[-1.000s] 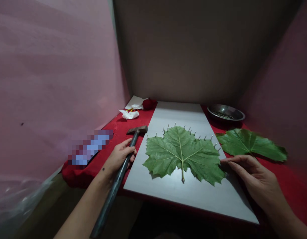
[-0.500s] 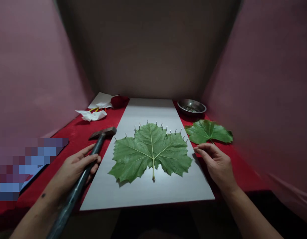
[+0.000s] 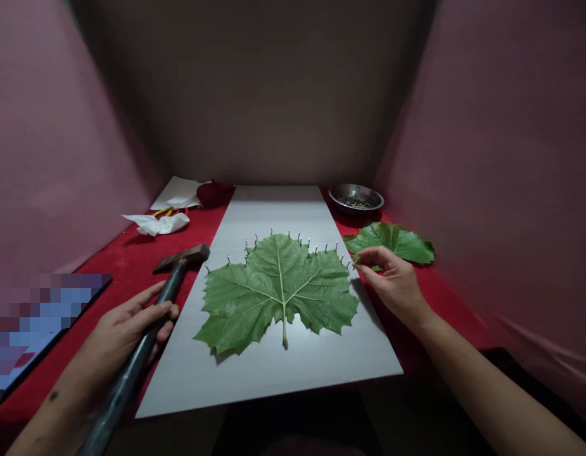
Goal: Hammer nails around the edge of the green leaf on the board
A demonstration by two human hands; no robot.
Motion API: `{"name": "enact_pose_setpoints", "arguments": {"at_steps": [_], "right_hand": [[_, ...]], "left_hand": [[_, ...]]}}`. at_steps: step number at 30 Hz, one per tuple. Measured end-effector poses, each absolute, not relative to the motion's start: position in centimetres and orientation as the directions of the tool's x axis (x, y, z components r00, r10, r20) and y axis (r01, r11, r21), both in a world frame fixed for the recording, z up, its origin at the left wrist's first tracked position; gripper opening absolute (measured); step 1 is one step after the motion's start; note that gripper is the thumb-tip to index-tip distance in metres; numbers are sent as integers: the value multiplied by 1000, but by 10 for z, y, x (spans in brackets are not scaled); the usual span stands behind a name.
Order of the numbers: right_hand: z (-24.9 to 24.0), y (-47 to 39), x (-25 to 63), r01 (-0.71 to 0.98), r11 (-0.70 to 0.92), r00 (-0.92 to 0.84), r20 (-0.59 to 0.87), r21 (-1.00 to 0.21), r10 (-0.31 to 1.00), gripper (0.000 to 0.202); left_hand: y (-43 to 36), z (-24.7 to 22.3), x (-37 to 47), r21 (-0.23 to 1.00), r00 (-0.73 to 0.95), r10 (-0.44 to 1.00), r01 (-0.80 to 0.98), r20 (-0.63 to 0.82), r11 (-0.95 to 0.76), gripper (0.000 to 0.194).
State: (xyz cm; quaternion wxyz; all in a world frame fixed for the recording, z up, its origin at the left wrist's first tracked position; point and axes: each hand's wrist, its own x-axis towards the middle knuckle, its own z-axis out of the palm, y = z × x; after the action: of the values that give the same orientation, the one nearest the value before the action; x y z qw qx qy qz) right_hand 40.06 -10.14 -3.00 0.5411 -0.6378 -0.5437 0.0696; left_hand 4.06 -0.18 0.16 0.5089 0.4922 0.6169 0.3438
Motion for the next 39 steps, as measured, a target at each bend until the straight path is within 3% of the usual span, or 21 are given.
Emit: {"name": "enact_pose_setpoints", "arguments": {"at_steps": [4, 19, 39], "right_hand": [[-36, -102, 399, 693, 145, 354, 509, -706, 784, 7], [-43, -101, 400, 782, 179, 254, 568, -597, 783, 9], [-43, -103, 398, 797, 213, 214, 594, -565, 775, 9]], "left_hand": [[-1, 2, 40, 933, 23, 949, 191, -315, 305, 69], [6, -3, 34, 914, 45, 935, 230, -353, 334, 71], [5, -4, 35, 915, 14, 939, 227, -344, 332, 70]]}}
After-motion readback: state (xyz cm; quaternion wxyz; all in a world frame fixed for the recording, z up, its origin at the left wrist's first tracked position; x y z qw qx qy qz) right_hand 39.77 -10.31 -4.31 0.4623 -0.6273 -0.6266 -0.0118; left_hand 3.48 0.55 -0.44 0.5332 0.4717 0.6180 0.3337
